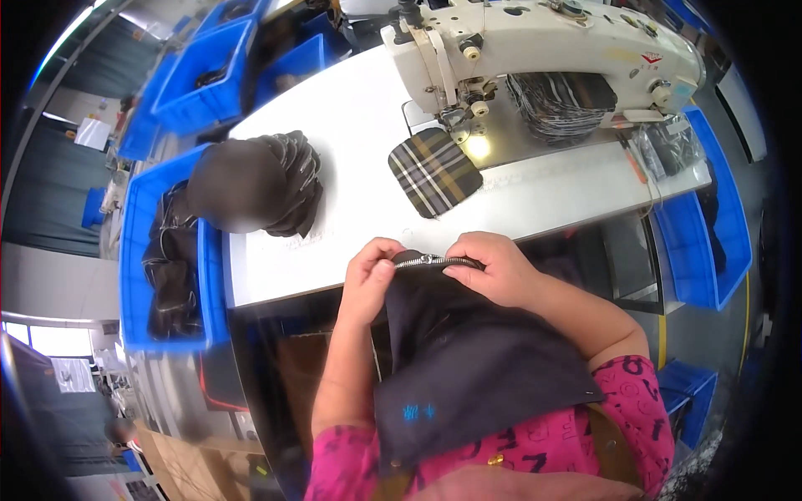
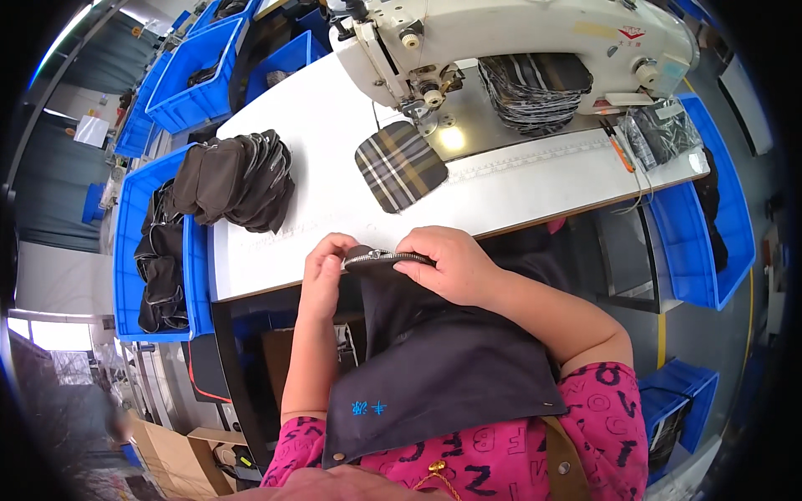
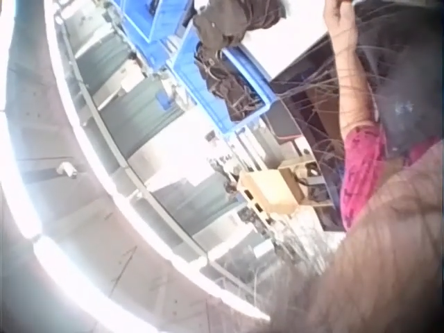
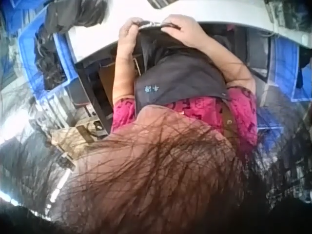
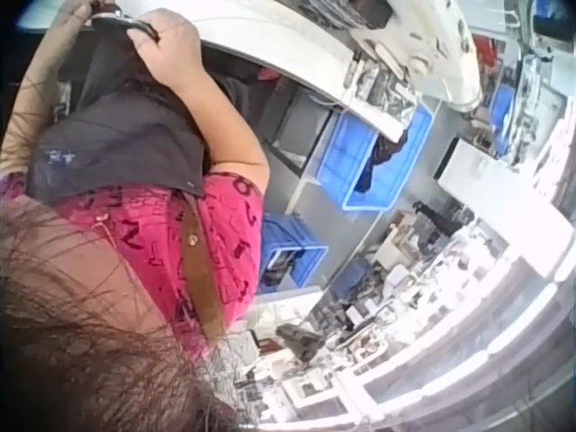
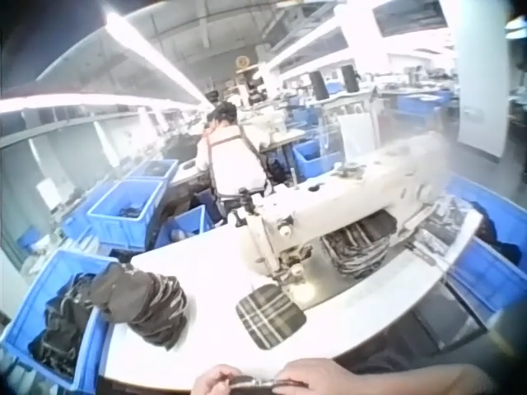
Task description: Sewing pieces of leather or fabric together using an industrial sewing machine.
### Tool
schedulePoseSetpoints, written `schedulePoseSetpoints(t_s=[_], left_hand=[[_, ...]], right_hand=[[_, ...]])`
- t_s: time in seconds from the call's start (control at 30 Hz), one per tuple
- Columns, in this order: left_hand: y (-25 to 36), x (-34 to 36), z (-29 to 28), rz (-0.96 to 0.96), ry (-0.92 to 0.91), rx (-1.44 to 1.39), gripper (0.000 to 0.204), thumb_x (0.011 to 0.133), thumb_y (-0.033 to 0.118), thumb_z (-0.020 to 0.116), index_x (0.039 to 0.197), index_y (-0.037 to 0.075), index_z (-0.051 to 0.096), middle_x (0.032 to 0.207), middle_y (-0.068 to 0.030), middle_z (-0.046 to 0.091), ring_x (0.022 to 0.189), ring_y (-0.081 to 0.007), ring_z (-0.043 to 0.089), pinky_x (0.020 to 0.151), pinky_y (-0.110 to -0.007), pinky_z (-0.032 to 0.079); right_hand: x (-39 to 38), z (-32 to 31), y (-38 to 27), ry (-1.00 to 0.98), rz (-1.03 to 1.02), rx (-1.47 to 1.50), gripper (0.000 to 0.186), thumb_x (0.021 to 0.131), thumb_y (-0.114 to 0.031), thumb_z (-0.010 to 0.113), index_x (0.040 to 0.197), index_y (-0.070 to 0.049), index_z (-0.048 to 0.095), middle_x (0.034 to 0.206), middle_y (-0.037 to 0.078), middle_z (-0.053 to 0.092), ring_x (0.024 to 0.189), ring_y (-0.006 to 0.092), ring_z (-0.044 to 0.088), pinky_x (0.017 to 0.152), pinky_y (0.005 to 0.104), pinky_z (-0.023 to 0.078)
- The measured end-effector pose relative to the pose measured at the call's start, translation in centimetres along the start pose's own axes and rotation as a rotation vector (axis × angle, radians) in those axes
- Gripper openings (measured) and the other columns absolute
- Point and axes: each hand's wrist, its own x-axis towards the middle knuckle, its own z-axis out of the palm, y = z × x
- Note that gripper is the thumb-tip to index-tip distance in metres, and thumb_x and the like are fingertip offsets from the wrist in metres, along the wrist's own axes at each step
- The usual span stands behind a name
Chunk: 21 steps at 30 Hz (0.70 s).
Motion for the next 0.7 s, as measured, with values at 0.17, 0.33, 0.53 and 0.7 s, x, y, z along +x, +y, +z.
schedulePoseSetpoints(t_s=[0.17,0.33,0.53,0.7], left_hand=[[1.7,0.3,1.7,-0.128,-0.13,0.039,0.014,0.098,0.016,0.071,0.098,0.003,0.067,0.087,0.0057,0.06,0.08,-0.0041,0.048,0.072,-0.022,0.042],[2.6,0.3,3.3,-0.069,-0.204,0.216,0.014,0.102,0.016,0.066,0.098,0.003,0.066,0.083,0.0041,0.058,0.079,-0.0054,0.049,0.072,-0.023,0.043],[2.4,0.1,3.3,0.012,-0.18,0.394,0.016,0.106,0.015,0.058,0.1,0.001,0.064,0.084,0.0003,0.059,0.083,-0.009,0.052,0.077,-0.026,0.045],[2.2,-0.2,3.0,-0.096,-0.161,0.194,0.015,0.104,0.015,0.063,0.1,0.001,0.066,0.087,0.0018,0.063,0.083,-0.0065,0.053,0.076,-0.024,0.045]], right_hand=[[0.0,0.5,-0.4,-0.016,0.082,0.147,0.02,0.095,-0.02,0.074,0.096,-0.003,0.066,0.082,0.004,0.063,0.073,0.0132,0.058,0.067,0.0314,0.046],[0.3,-0.1,0.1,-0.154,0.319,0.421,0.028,0.101,-0.027,0.07,0.089,-0.003,0.062,0.079,-0.002,0.056,0.074,0.0049,0.047,0.064,0.0258,0.041],[0.8,0.0,0.4,-0.182,0.324,0.496,0.021,0.102,-0.023,0.067,0.093,-0.004,0.062,0.08,-0.005,0.056,0.074,0.0037,0.047,0.064,0.0247,0.041],[0.0,-0.7,1.2,-0.236,0.403,0.692,0.014,0.102,-0.018,0.066,0.098,-0.005,0.062,0.086,-0.006,0.059,0.078,0.0026,0.049,0.068,0.0232,0.042]])
